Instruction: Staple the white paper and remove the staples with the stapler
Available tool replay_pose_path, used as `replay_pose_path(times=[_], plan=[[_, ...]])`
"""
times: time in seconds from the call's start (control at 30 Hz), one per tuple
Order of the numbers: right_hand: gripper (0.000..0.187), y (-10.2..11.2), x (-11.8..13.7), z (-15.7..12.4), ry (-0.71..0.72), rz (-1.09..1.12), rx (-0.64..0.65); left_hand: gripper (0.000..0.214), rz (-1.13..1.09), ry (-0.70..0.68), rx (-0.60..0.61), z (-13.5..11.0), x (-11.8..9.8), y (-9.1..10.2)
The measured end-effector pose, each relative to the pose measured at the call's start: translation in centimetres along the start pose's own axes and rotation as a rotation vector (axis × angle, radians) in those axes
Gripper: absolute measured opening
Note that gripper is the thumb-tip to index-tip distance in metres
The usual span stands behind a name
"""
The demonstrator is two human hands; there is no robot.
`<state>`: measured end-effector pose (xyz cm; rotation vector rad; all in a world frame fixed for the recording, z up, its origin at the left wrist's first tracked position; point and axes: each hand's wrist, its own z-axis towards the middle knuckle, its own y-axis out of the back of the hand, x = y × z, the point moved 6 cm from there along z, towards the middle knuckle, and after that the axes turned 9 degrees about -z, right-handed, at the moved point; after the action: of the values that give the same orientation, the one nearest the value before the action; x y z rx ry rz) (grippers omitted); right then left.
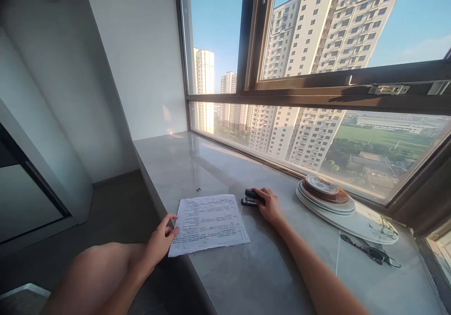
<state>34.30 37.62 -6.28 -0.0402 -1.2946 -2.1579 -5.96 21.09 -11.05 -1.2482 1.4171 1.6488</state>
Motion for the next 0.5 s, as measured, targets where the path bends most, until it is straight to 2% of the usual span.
replay_pose_path(times=[0.27, 0.4, 0.5], plan=[[0.044, -1.0, 3.1, 0.1, 0.076, 0.045, 0.142, 0.037, -0.058, -0.045, -0.082, -0.7, -0.8, 0.0], [0.045, -1.2, 4.1, 0.0, 0.123, 0.06, 0.152, 0.038, -0.142, -0.007, -0.084, -1.6, -1.8, 0.3], [0.045, -1.2, 4.1, 0.1, 0.103, 0.023, 0.117, 0.044, -0.26, -0.001, -0.099, -1.9, -2.5, 0.9]])
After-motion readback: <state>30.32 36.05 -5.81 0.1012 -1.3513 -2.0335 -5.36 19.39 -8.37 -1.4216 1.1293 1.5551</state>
